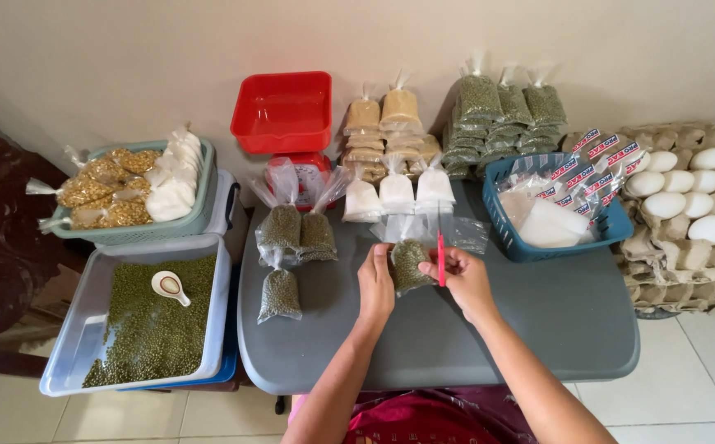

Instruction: Trimming excess plastic from the tops of sealed bags of mung beans using scissors

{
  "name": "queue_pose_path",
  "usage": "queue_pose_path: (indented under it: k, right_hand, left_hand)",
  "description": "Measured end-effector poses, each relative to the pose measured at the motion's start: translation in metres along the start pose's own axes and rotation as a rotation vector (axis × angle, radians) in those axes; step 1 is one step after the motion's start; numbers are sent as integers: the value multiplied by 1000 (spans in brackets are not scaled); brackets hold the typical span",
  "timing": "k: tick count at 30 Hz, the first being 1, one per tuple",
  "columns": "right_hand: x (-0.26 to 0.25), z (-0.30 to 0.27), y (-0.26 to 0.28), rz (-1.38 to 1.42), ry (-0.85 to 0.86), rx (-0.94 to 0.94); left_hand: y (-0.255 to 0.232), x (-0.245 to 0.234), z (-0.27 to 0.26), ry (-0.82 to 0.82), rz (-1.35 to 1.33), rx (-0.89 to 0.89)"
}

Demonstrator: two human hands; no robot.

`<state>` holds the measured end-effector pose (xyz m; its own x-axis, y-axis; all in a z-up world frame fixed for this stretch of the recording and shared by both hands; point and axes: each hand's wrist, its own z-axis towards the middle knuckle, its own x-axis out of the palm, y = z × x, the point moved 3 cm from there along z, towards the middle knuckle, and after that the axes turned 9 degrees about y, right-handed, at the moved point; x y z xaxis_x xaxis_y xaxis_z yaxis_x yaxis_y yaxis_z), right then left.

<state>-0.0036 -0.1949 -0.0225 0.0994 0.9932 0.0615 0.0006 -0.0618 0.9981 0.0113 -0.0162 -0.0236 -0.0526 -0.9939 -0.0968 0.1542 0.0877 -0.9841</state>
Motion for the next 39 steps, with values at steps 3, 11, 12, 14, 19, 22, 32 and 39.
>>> queue_pose_path:
  k: [3, 11, 12, 14, 19, 22, 32, 39]
  right_hand:
    - [-34, 22, -19, -17, -40, -51]
    - [-120, 91, 129, -93, -246, -189]
    - [-137, 106, 146, -176, -277, -242]
    - [-153, 136, 173, -181, -294, -193]
    - [-159, 180, 213, -304, -362, -61]
    - [-173, 220, 192, -367, -339, 9]
    - [-189, 279, 149, -456, -266, -183]
    - [-188, 267, 155, -714, -354, -375]
  left_hand:
    - [-7, 3, -1, 18, -168, -6]
    - [-24, 3, -4, 80, -79, -49]
    - [-26, 2, -4, 93, -60, -53]
    - [-41, 2, -7, 94, -65, -136]
    - [-50, 2, -9, 97, -64, -223]
    - [-42, 1, -7, 91, -45, -202]
    - [-36, 1, -5, 137, -42, -94]
    - [-47, 0, -3, 65, 245, -42]
